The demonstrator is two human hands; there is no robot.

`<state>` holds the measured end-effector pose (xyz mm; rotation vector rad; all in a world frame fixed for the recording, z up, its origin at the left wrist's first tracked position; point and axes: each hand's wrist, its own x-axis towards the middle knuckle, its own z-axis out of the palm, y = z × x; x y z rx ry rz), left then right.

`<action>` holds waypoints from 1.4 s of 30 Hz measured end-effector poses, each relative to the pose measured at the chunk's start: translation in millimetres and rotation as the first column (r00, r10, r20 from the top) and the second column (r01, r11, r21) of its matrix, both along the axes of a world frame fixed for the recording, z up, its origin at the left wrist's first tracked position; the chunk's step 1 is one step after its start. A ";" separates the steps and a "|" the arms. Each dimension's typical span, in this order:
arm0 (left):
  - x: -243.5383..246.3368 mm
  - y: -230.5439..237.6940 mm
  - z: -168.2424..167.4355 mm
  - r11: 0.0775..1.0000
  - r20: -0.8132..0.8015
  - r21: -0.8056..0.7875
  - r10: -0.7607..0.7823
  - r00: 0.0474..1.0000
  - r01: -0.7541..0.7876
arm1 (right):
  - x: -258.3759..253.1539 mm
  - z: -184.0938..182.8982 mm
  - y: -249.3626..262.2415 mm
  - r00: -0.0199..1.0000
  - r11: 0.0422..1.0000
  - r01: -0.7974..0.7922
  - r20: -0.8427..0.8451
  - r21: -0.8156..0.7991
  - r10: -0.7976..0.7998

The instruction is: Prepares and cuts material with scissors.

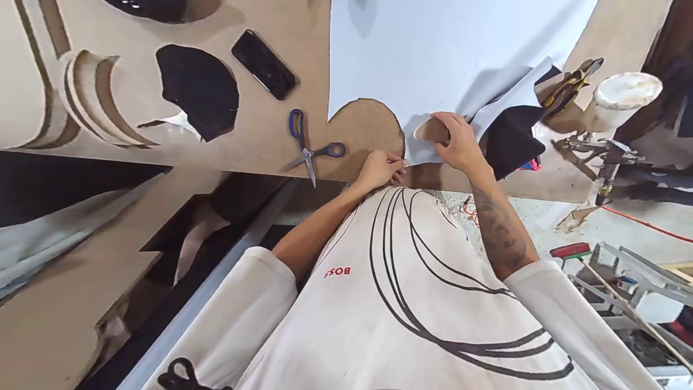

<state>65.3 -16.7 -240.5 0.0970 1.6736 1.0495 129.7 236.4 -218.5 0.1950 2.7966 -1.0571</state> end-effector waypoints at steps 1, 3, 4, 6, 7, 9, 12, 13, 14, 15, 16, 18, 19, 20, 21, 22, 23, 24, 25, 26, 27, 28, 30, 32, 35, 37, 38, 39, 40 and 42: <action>0.2 -0.6 -0.3 1.000 -0.005 0.003 0.003 1.000 -0.003 | 2.0 3.9 -0.5 1.000 1.000 -0.026 -0.014 0.003 0.026; 1.0 -1.7 -1.5 1.000 -0.018 0.011 -0.010 1.000 0.010 | 3.8 7.9 -1.2 0.996 0.995 -0.071 -0.051 0.073 0.075; 2.2 -1.8 -2.2 1.000 -0.024 0.011 -0.020 0.999 0.021 | 6.4 12.6 -2.0 0.997 0.993 -0.048 -0.057 0.109 0.055; 2.0 -0.2 -2.6 1.000 -0.031 0.003 -0.026 0.999 0.026 | 8.7 28.8 -6.8 0.993 0.982 0.110 -0.048 0.153 -0.103; 1.6 -0.3 -3.2 1.000 -0.038 -0.006 -0.022 0.999 0.021 | 7.5 37.1 -10.9 0.984 0.967 0.177 -0.009 0.182 -0.179; 1.8 -0.5 -5.7 0.999 -0.066 -0.037 -0.016 0.998 0.014 | 10.4 48.5 -22.5 0.962 0.953 0.185 0.155 0.240 -0.225; 2.5 0.9 -8.1 0.999 -0.090 -0.052 -0.004 0.996 -0.001 | 12.3 52.8 -45.6 0.950 0.975 0.110 0.266 0.195 -0.161; 2.5 1.3 -9.2 0.998 -0.091 -0.055 -0.001 0.996 -0.004 | 10.9 51.5 -47.1 0.968 0.978 0.063 0.228 0.200 -0.109; 2.6 1.2 -9.6 0.998 -0.095 -0.058 0.001 0.995 -0.006 | 7.7 51.5 -45.5 0.982 0.975 0.007 0.181 0.221 -0.048; 3.9 -0.2 -9.0 0.998 -0.103 -0.058 0.004 0.995 -0.010 | 3.7 50.0 -42.0 0.990 0.969 -0.046 0.138 0.241 0.013; 4.9 -1.5 -7.9 0.998 -0.109 -0.055 0.004 0.994 -0.010 | -3.2 44.5 -36.4 0.993 0.961 -0.093 0.098 0.262 0.069; 4.9 -1.5 -6.2 0.999 -0.092 -0.039 0.002 0.996 -0.006 | -17.1 33.0 -24.0 0.988 0.948 -0.157 0.052 0.276 0.148; 5.0 -1.3 -5.1 1.000 -0.069 -0.024 0.008 0.998 -0.010 | -24.2 22.7 -17.5 0.985 0.945 -0.173 0.045 0.277 0.168; 4.6 -2.0 -4.6 1.000 -0.046 -0.009 0.009 0.999 -0.010 | -27.7 12.9 -12.1 0.985 0.949 -0.174 0.035 0.263 0.171; 3.0 -2.5 -3.2 1.000 -0.041 0.004 0.008 0.999 -0.007 | -28.8 5.2 -6.6 0.987 0.958 -0.162 0.024 0.237 0.161; 2.7 -2.5 -0.5 1.000 -0.060 0.018 0.000 0.998 0.001 | -26.2 1.2 -1.1 0.990 0.968 -0.141 0.011 0.207 0.142; 4.2 -1.2 4.7 1.000 -0.123 0.020 -0.008 0.992 0.011 | -20.4 2.3 5.0 0.992 0.975 -0.123 0.001 0.183 0.125; 4.8 -3.8 13.3 1.000 -0.231 -0.004 -0.010 0.973 0.009 | -15.6 6.3 7.6 0.993 0.980 -0.114 -0.004 0.162 0.116; 0.3 -17.3 24.5 0.997 -0.369 -0.067 0.009 0.929 -0.036 | -17.6 7.5 1.3 0.992 0.985 -0.119 -0.016 0.129 0.122; -5.8 -32.3 33.9 0.984 -0.501 -0.143 0.024 0.865 -0.110 | -22.6 8.4 -4.9 0.990 0.986 -0.134 -0.027 0.095 0.137; -11.8 -45.3 38.9 0.961 -0.608 -0.208 0.020 0.794 -0.184 | -26.8 9.7 -7.4 0.989 0.987 -0.143 -0.018 0.079 0.144; -15.2 -57.6 41.9 0.934 -0.677 -0.265 -0.002 0.736 -0.241 | -27.1 8.9 -7.2 0.988 0.984 -0.152 0.000 0.088 0.153; -21.0 -82.7 41.4 0.886 -0.776 -0.318 -0.038 0.629 -0.338 | -24.5 3.2 -4.3 0.988 0.979 -0.155 0.030 0.130 0.152; -30.3 -109.1 37.8 0.838 -0.828 -0.325 -0.028 0.560 -0.438 | -22.5 -1.5 -1.1 0.990 0.976 -0.141 0.052 0.166 0.135; -52.5 -159.5 36.1 0.733 -0.821 -0.308 0.118 0.559 -0.607 | -22.8 -2.4 -6.0 0.990 0.975 -0.140 0.051 0.171 0.133; -72.5 -185.5 37.7 0.686 -0.796 -0.293 0.211 0.568 -0.666 | -20.7 1.8 -7.1 0.991 0.973 -0.137 0.035 0.184 0.132; -79.7 -194.0 39.0 0.697 -0.780 -0.295 0.219 0.586 -0.654 | -18.4 4.4 -8.8 0.991 0.973 -0.132 0.023 0.189 0.130; -84.7 -197.8 39.9 0.734 -0.762 -0.312 0.186 0.620 -0.603 | -16.1 7.5 -10.2 0.992 0.973 -0.124 0.017 0.193 0.123; -87.7 -196.6 39.7 0.788 -0.740 -0.343 0.108 0.663 -0.511 | -14.3 12.6 -11.6 0.994 0.974 -0.112 0.017 0.197 0.111; -86.9 -183.0 35.2 0.847 -0.695 -0.440 -0.112 0.711 -0.297 | -12.2 27.2 -17.2 0.997 0.976 -0.065 -0.016 0.207 0.070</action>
